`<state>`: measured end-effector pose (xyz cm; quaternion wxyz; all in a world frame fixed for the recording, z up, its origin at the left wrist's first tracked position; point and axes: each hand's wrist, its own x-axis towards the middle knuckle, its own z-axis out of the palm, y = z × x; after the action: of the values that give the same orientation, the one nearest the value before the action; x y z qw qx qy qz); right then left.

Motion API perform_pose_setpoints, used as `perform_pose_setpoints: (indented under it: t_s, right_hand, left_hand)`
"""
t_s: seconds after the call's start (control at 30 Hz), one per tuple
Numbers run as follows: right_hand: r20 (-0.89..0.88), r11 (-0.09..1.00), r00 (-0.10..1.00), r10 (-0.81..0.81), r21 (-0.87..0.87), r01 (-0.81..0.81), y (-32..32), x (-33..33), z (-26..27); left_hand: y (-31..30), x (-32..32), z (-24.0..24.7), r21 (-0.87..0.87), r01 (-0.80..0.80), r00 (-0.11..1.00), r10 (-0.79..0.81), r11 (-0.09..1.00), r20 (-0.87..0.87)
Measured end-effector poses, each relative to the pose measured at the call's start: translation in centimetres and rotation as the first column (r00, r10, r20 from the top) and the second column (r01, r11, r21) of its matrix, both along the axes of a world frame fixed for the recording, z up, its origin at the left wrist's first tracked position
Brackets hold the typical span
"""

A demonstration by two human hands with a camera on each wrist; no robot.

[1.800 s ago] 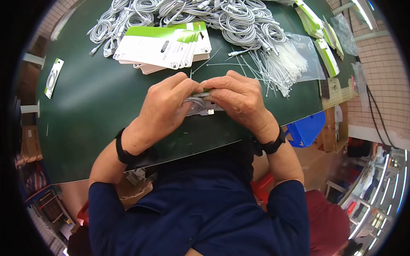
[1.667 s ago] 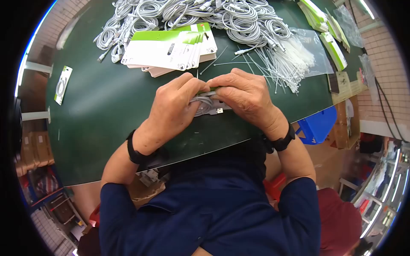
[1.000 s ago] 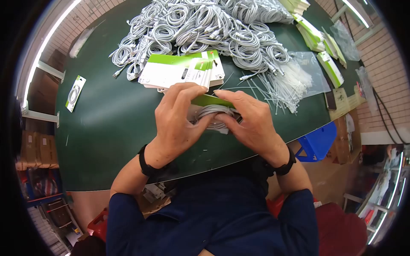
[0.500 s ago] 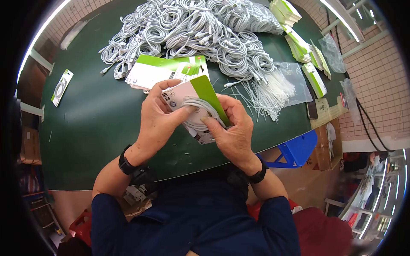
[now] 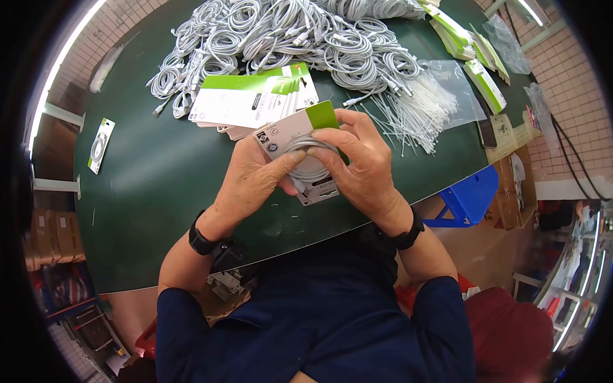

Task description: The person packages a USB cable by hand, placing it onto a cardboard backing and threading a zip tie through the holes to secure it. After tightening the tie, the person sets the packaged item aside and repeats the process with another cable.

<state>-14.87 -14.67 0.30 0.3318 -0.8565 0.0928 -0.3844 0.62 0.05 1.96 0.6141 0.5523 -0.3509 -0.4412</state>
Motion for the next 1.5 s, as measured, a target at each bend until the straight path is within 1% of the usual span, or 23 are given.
perform_pose_setpoints:
  t_s: [0.1,0.2,0.33,0.37,0.47,0.57,0.63,0.67,0.7,0.8,0.83,0.87,0.93,0.97,1.0,1.07,1.1,1.13,1.23,1.3,1.4,1.5]
  right_hand:
    - [0.025,0.998,0.998,0.05,0.023,-0.051,-0.3,0.7,0.1]
    - [0.013,0.982,0.994,0.107,0.156,-0.108,-0.5,0.9,0.2]
    - [-0.001,0.988,0.992,0.123,0.091,-0.123,-1.0,1.6,0.2]
    - [-0.036,0.989,0.992,0.119,0.093,-0.116,-0.9,1.6,0.2]
    - [-0.058,0.981,0.987,0.148,0.138,-0.139,-0.3,1.6,0.5]
    - [-0.097,0.973,0.974,0.203,0.129,-0.19,-0.7,1.7,0.1]
    - [-0.081,0.966,0.965,0.248,0.094,-0.241,-0.7,2.0,0.3]
    - [-0.073,0.961,0.96,0.27,0.076,-0.265,-0.8,2.1,0.3]
    - [-0.1,0.954,0.949,0.298,0.069,-0.292,-1.1,2.0,0.5]
    - [-0.034,0.911,0.928,0.37,0.209,-0.355,-2.1,1.7,0.5]
    - [-0.008,0.917,0.96,0.281,0.297,-0.266,-1.9,1.3,0.4]
    - [-0.02,0.963,0.981,0.193,0.196,-0.186,-1.7,0.9,0.7]
    - [-0.012,1.0,1.0,0.018,-0.011,-0.018,-1.2,0.3,1.3]
    - [0.093,0.992,0.996,-0.013,-0.12,0.024,-1.0,0.1,1.1]
    - [0.05,0.967,0.997,0.057,-0.25,-0.043,-1.4,-0.2,1.4]
    - [-0.066,0.858,0.982,0.177,-0.478,-0.187,-2.4,-1.1,2.0]
    - [-0.168,0.833,0.963,0.209,-0.485,-0.265,-2.4,-1.0,2.2]
    - [-0.221,0.805,0.953,0.207,-0.516,-0.295,-2.2,-1.0,2.5]
    - [-0.366,0.711,0.912,0.184,-0.591,-0.381,-1.6,-0.8,3.7]
    - [-0.439,0.643,0.883,0.164,-0.631,-0.434,-1.0,-0.2,4.4]
    - [-0.448,0.563,0.874,0.191,-0.679,-0.471,-1.0,0.8,3.5]
    - [-0.389,0.57,0.894,0.223,-0.692,-0.443,-1.6,1.1,2.4]
  left_hand:
    - [0.1,0.3,0.2,0.021,0.01,1.0,-0.011,1.0,0.02]
    - [0.1,0.6,0.5,0.027,0.031,0.999,-0.031,0.999,0.017]
    - [0.1,0.7,0.1,0.014,0.019,0.999,-0.019,1.0,0.031]
    - [0.1,0.8,0.1,0.012,0.023,0.999,-0.023,1.0,0.04]
    - [0.0,0.8,0.1,0.01,0.02,0.997,-0.021,1.0,0.077]
    - [0.1,0.9,0.1,0.024,0.027,0.996,-0.028,0.999,0.082]
    - [0.1,1.0,0.0,0.027,0.035,0.996,-0.037,0.999,0.078]
    - [0.1,0.9,0.0,0.022,0.022,0.997,-0.024,0.999,0.071]
    - [0.1,0.9,0.0,0.016,0.01,0.998,-0.011,1.0,0.065]
    - [0.1,0.8,0.2,-0.014,-0.022,1.0,0.022,1.0,0.022]
    - [0.0,0.8,0.3,-0.028,-0.035,0.999,0.035,0.999,0.003]
    - [0.0,1.0,0.4,-0.022,-0.052,0.999,0.052,0.998,0.0]
    - [0.1,1.5,0.5,-0.008,-0.093,0.996,0.093,0.996,-0.009]
    - [0.1,1.8,0.5,-0.018,-0.083,0.996,0.082,0.996,-0.033]
    - [0.1,2.1,0.4,-0.028,-0.073,0.996,0.072,0.997,-0.059]
    - [0.1,2.4,0.3,-0.023,-0.048,0.996,0.046,0.999,-0.083]
    - [0.0,2.4,0.4,-0.008,-0.03,0.996,0.029,1.0,-0.079]
    - [0.0,2.4,0.3,0.009,-0.007,0.997,0.008,1.0,-0.076]
    - [-0.1,2.5,-0.6,0.009,0.051,0.996,-0.05,0.999,-0.072]
    - [0.0,2.1,-0.8,0.056,0.052,0.997,-0.049,0.997,-0.057]
    - [0.0,2.4,-0.5,0.094,0.038,0.999,-0.036,0.995,-0.023]
    - [0.0,2.3,0.0,0.093,0.001,1.0,-0.001,0.996,-0.003]
